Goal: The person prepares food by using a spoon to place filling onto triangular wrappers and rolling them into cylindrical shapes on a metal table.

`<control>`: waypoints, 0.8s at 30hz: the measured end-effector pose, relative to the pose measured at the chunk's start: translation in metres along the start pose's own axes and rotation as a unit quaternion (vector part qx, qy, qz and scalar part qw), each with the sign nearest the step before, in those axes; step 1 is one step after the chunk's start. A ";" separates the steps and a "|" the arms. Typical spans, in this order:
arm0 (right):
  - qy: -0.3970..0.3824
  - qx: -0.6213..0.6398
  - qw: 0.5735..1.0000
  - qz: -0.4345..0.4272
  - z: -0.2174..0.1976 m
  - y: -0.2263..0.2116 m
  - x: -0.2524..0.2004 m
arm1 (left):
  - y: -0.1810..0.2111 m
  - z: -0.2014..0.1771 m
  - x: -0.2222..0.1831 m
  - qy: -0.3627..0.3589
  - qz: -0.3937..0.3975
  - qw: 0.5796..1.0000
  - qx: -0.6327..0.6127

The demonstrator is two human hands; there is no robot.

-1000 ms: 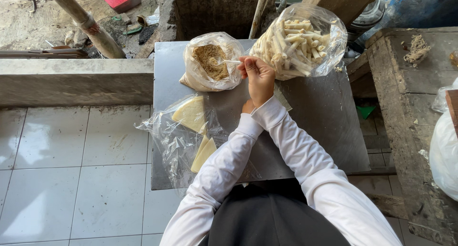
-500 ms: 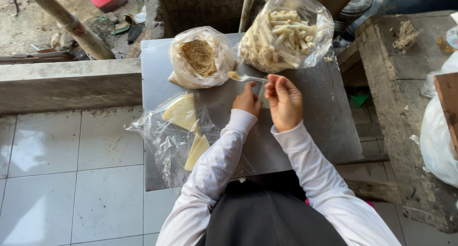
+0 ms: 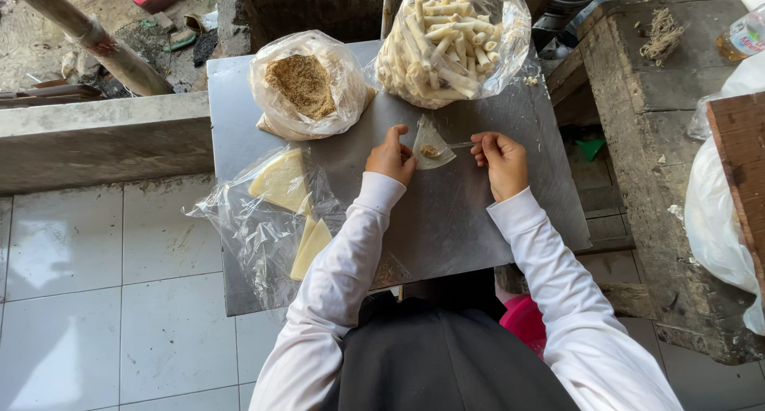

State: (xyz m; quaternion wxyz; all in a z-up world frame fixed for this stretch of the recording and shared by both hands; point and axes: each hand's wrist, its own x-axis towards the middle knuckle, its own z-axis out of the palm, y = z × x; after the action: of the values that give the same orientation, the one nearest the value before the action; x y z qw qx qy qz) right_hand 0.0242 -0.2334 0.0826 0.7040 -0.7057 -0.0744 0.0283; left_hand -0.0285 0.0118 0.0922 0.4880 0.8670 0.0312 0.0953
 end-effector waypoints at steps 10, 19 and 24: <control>-0.068 -0.041 0.996 -0.049 -0.010 0.009 0.015 | 0.000 -0.001 0.001 -0.015 -0.022 1.000 -0.008; -0.061 -0.054 0.994 -0.070 -0.031 0.005 0.010 | 0.004 -0.004 0.001 -0.005 -0.006 1.000 -0.008; -0.032 -0.031 0.997 -0.067 -0.035 -0.011 -0.002 | 0.002 0.001 0.000 0.019 0.013 1.000 0.003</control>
State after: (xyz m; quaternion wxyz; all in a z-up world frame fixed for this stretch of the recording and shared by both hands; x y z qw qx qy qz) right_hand 0.0261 -0.2687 0.0940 0.6797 -0.7191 -0.1447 0.0013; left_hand -0.0284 0.0102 0.0937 0.4836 0.8668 0.0292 0.1185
